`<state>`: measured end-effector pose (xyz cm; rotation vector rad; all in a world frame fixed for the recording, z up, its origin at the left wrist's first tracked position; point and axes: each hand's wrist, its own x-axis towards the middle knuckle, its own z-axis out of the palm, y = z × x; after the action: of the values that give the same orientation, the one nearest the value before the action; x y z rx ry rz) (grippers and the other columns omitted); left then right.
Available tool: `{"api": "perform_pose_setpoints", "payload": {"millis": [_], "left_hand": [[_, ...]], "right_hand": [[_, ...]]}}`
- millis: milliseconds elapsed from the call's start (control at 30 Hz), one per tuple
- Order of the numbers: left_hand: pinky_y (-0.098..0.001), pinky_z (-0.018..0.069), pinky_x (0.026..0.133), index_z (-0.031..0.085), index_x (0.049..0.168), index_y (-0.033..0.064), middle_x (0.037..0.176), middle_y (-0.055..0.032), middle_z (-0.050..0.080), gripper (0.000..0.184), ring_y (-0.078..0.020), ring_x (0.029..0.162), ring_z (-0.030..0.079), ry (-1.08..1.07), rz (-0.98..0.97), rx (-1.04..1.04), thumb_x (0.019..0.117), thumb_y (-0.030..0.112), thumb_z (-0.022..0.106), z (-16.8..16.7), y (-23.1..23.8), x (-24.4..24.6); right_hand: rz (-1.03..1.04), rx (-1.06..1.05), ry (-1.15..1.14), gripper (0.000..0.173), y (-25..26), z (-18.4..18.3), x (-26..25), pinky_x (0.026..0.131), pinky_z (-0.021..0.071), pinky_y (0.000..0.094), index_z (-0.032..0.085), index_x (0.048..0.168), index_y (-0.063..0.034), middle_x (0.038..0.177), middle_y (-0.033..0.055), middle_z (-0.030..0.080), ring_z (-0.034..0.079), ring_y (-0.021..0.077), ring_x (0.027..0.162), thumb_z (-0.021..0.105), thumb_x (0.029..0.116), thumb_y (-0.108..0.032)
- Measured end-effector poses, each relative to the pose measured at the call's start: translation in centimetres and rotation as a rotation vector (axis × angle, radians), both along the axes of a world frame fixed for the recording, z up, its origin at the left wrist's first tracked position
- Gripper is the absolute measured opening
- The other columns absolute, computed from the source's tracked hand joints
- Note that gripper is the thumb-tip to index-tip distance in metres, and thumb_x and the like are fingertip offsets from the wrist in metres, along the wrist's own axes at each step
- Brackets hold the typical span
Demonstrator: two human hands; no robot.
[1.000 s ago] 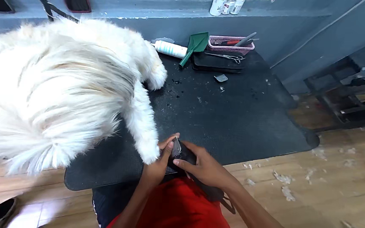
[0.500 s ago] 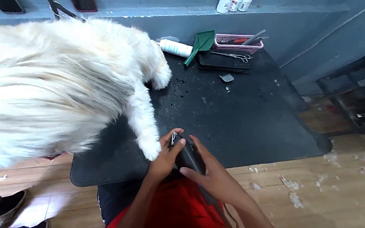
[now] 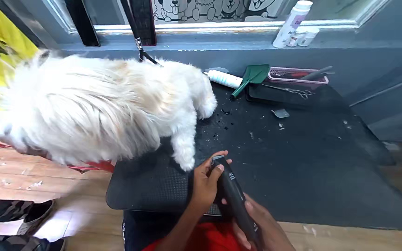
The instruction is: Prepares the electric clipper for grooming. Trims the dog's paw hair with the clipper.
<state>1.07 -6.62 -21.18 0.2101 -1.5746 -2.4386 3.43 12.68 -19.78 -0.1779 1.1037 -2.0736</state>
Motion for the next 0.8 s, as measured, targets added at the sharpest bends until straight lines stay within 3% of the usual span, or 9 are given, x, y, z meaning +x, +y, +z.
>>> {"api": "perform_pose_setpoints", "payload": {"millis": [200, 333, 433, 500, 533, 600, 633, 700, 800], "left_hand": [[-0.0477, 0.0591, 0.09, 0.057, 0.144, 0.0136, 0.141, -0.0189, 0.059, 0.04, -0.0356, 0.111, 0.067, -0.018, -0.117, 0.108, 0.1041, 0.014, 0.052, 0.2, -1.7, 0.3], [-0.0462, 0.0601, 0.086, 0.059, 0.138, 0.0141, 0.137, -0.0191, 0.06, 0.037, -0.0339, 0.111, 0.067, 0.021, -0.015, 0.153, 0.1007, 0.013, 0.06, 1.0, -1.9, 0.2], [-0.0444, 0.0598, 0.088, 0.061, 0.132, 0.0153, 0.136, -0.0151, 0.06, 0.035, -0.0303, 0.113, 0.066, 0.067, 0.084, 0.175, 0.0976, 0.01, 0.065, 1.7, -1.9, -0.1], [-0.0438, 0.0599, 0.088, 0.061, 0.13, 0.0162, 0.138, -0.013, 0.059, 0.035, -0.0292, 0.115, 0.065, 0.09, 0.11, 0.198, 0.0963, 0.008, 0.066, 2.2, -1.6, -0.2], [-0.0439, 0.0602, 0.088, 0.06, 0.129, 0.0163, 0.138, -0.013, 0.058, 0.035, -0.0295, 0.116, 0.065, 0.1, 0.111, 0.202, 0.0956, 0.008, 0.067, 2.5, -1.2, -0.1], [-0.0461, 0.06, 0.09, 0.059, 0.131, 0.016, 0.138, -0.0139, 0.058, 0.038, -0.0313, 0.119, 0.063, 0.14, 0.089, 0.159, 0.0947, 0.01, 0.069, 2.9, -0.2, 0.4], [-0.048, 0.0594, 0.092, 0.059, 0.131, 0.015, 0.137, -0.015, 0.058, 0.038, -0.0331, 0.12, 0.063, 0.17, 0.073, 0.116, 0.0945, 0.011, 0.07, 3.0, 0.5, 0.9], [-0.0481, 0.0582, 0.096, 0.061, 0.127, 0.0123, 0.134, -0.0163, 0.061, 0.034, -0.0344, 0.121, 0.062, 0.212, 0.045, 0.012, 0.0943, 0.009, 0.069, 3.5, 1.6, 1.9], [-0.0501, 0.0533, 0.105, 0.065, 0.129, 0.0092, 0.134, -0.0155, 0.065, 0.032, -0.0345, 0.125, 0.061, 0.249, 0.051, -0.176, 0.0992, 0.021, 0.066, 3.5, -0.2, 2.2]], "right_hand": [[-0.02, 0.253, 0.161, 0.048, 0.4, 0.8, -1.9, 0.051, 0.0583, 0.0351, 0.05, 0.149, -0.0091, 0.116, 0.0221, 0.068, 0.066, 0.0225, 0.064, 0.054, 0.1069, -0.032], [-0.389, 0.724, 0.715, 0.047, 0.0, 1.8, -1.3, 0.085, 0.0615, 0.0377, 0.059, 0.14, -0.0127, 0.125, 0.0045, 0.068, 0.069, 0.0186, 0.103, 0.068, 0.0983, -0.032], [-0.697, 0.802, 0.887, 0.015, -0.4, 2.2, 2.1, 0.061, 0.0545, 0.0243, 0.068, 0.104, -0.0095, 0.089, -0.0016, 0.064, 0.06, 0.0063, 0.072, 0.071, 0.0948, -0.021], [-0.583, 0.678, 0.622, 0.01, -1.6, 2.5, 4.8, 0.052, 0.0501, 0.0202, 0.068, 0.101, -0.0045, 0.08, -0.0024, 0.067, 0.058, 0.0024, 0.061, 0.066, 0.0987, -0.014], [-0.497, 0.547, 0.413, 0.022, -2.2, 2.3, 5.3, 0.054, 0.0535, 0.0248, 0.063, 0.115, 0.0019, 0.09, 0.0044, 0.07, 0.063, 0.0081, 0.065, 0.059, 0.1033, -0.016], [-0.438, 0.2, 0.018, 0.056, -3.2, 1.2, 4.1, 0.082, 0.0596, 0.0429, 0.042, 0.144, -0.0036, 0.13, 0.0142, 0.065, 0.069, 0.0248, 0.101, 0.049, 0.106, -0.045], [-0.509, 0.028, -0.141, 0.065, -3.6, 1.0, 3.0, 0.094, 0.0567, 0.052, 0.044, 0.145, -0.0077, 0.136, 0.0155, 0.062, 0.066, 0.0315, 0.115, 0.053, 0.101, -0.054], [-0.633, -0.213, -0.283, 0.065, -4.2, 1.6, 0.9, 0.105, 0.0505, 0.0592, 0.051, 0.143, -0.0066, 0.136, 0.0188, 0.061, 0.061, 0.0359, 0.125, 0.058, 0.0982, -0.054], [-0.755, -0.29, -0.198, 0.053, -4.3, 2.3, -1.1, 0.103, 0.0531, 0.0557, 0.06, 0.134, -0.0065, 0.129, 0.0207, 0.066, 0.065, 0.0353, 0.121, 0.063, 0.0981, -0.045]]}}
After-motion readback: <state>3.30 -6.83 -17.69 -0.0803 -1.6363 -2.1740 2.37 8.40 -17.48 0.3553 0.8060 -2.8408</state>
